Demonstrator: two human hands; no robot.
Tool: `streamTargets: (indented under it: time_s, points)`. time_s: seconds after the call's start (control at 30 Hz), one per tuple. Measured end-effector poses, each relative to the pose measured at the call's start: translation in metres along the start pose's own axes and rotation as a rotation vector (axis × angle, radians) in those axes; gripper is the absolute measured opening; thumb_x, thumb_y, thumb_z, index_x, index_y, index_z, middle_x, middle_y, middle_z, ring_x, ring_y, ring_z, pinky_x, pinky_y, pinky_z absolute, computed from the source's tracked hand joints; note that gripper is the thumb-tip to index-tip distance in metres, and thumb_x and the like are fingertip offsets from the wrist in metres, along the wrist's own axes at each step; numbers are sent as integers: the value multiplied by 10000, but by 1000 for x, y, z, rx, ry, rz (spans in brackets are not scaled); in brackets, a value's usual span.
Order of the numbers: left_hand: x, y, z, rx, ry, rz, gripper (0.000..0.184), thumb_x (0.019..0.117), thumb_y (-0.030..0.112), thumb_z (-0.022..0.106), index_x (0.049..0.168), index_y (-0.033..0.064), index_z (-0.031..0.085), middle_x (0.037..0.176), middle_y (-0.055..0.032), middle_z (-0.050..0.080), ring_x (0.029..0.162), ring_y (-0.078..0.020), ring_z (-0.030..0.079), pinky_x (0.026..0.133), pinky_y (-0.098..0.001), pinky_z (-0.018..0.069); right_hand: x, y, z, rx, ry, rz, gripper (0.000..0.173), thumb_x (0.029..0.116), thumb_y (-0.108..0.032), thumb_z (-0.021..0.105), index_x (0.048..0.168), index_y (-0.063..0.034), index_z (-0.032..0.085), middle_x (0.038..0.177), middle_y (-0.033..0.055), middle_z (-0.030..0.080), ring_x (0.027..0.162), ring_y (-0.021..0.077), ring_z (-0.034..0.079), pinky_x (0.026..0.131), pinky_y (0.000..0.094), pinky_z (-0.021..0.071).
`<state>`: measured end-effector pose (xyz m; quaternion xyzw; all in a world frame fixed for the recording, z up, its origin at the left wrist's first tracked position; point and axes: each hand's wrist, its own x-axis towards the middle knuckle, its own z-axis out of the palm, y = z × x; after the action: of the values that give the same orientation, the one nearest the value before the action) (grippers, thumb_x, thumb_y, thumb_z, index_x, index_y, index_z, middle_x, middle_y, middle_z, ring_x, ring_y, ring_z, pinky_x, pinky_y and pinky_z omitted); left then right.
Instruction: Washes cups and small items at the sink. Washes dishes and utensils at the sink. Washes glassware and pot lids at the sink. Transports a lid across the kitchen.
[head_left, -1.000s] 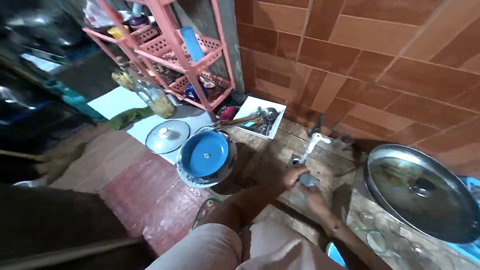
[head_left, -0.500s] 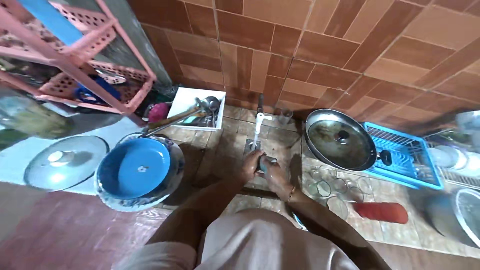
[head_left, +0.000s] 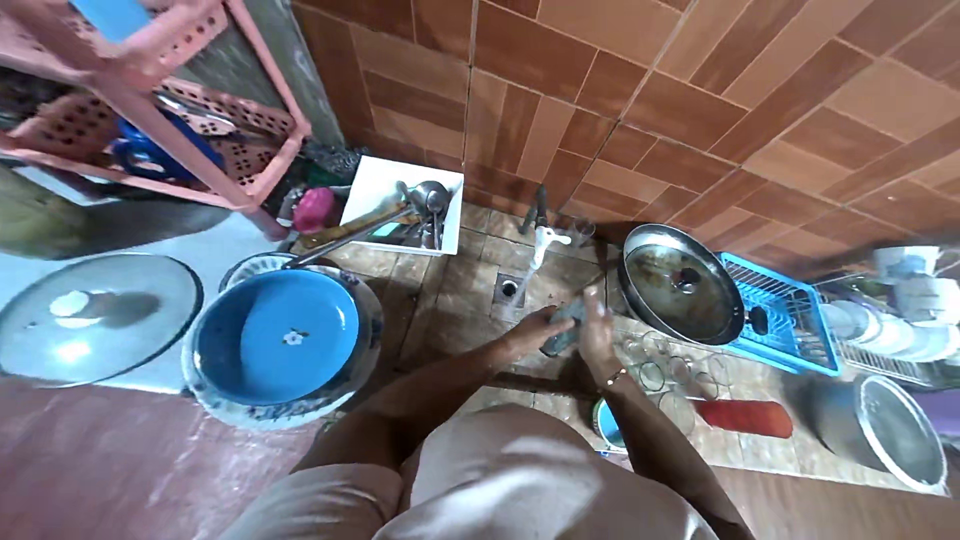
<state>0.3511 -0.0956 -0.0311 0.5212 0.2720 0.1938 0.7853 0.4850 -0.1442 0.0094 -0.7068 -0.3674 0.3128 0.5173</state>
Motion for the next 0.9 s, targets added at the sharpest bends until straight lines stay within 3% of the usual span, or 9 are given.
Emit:
streamTargets:
  time_s: [0.13, 0.23, 0.3, 0.37, 0.4, 0.5, 0.63, 0.8, 0.9]
  points:
    - [-9, 3, -2, -32, 11, 2, 788, 853, 172, 806, 1498, 63, 367, 1315, -169, 608, 1120, -233, 667, 955, -418, 584, 19, -46, -13, 545, 90, 280, 365, 1084, -425, 440, 1024, -98, 591, 743, 41, 613, 657, 174, 625, 641, 408, 580]
    - [1, 6, -9, 28, 57, -8, 979, 786, 95, 848, 1560, 147, 253, 1323, -187, 599, 1084, -255, 690, 881, -431, 619, 12, -53, -17, -46, -95, 78, 257, 1042, -184, 558, 1108, 49, 646, 961, 122, 688, 861, 190, 677, 808, 393, 590]
    - [1, 12, -10, 234, 13, 86, 880, 816, 103, 829, 1523, 26, 311, 1301, -193, 620, 1139, -220, 662, 975, -383, 573, 2, -51, 5, -625, -231, -157, 360, 958, -298, 697, 1166, -4, 704, 1287, 173, 638, 1182, 303, 623, 1023, 502, 520]
    - [-6, 21, -8, 462, 12, 166, 585, 889, 146, 757, 1375, -86, 528, 1250, -210, 662, 1173, -215, 631, 1047, -359, 488, -8, -45, 27, -911, -180, -355, 391, 928, -420, 697, 1128, -84, 709, 1278, 188, 648, 1189, 395, 612, 999, 592, 490]
    - [-8, 27, -6, 448, 12, 137, 627, 894, 133, 745, 1410, -99, 474, 1287, -215, 638, 1201, -208, 614, 1060, -348, 476, -9, -41, 30, -896, -130, -372, 362, 936, -384, 697, 1136, -82, 711, 1238, 182, 673, 1162, 387, 635, 987, 587, 502]
    - [-6, 28, 5, -121, 14, -83, 935, 828, -26, 745, 1559, 136, 183, 1260, -167, 615, 1018, -230, 693, 807, -376, 617, 2, -24, 10, -361, 43, -126, 263, 983, -204, 667, 1166, -17, 687, 1084, 131, 714, 1014, 229, 688, 930, 438, 567]
    - [-16, 24, 16, -760, -151, -226, 437, 1030, 139, 522, 1442, 137, 377, 1109, -138, 652, 949, -250, 694, 826, -388, 611, 13, 9, -10, 391, 147, 243, 330, 1021, -346, 614, 1180, -59, 641, 915, 75, 700, 799, 158, 678, 737, 373, 601]
    - [-11, 21, 11, 68, -95, -84, 908, 827, 37, 782, 1540, 39, 220, 1371, -148, 566, 1193, -175, 627, 995, -351, 557, 9, -33, 7, -565, -59, 101, 359, 1007, -351, 647, 1161, -30, 683, 1019, 181, 709, 957, 316, 691, 886, 527, 564]
    - [-7, 16, 14, 407, 27, 58, 613, 820, 124, 813, 1335, -65, 540, 1225, -152, 659, 1138, -152, 632, 1011, -335, 512, -3, -65, 24, -992, -250, -14, 450, 992, -506, 608, 1216, -120, 664, 1035, 180, 731, 998, 402, 709, 844, 631, 538]
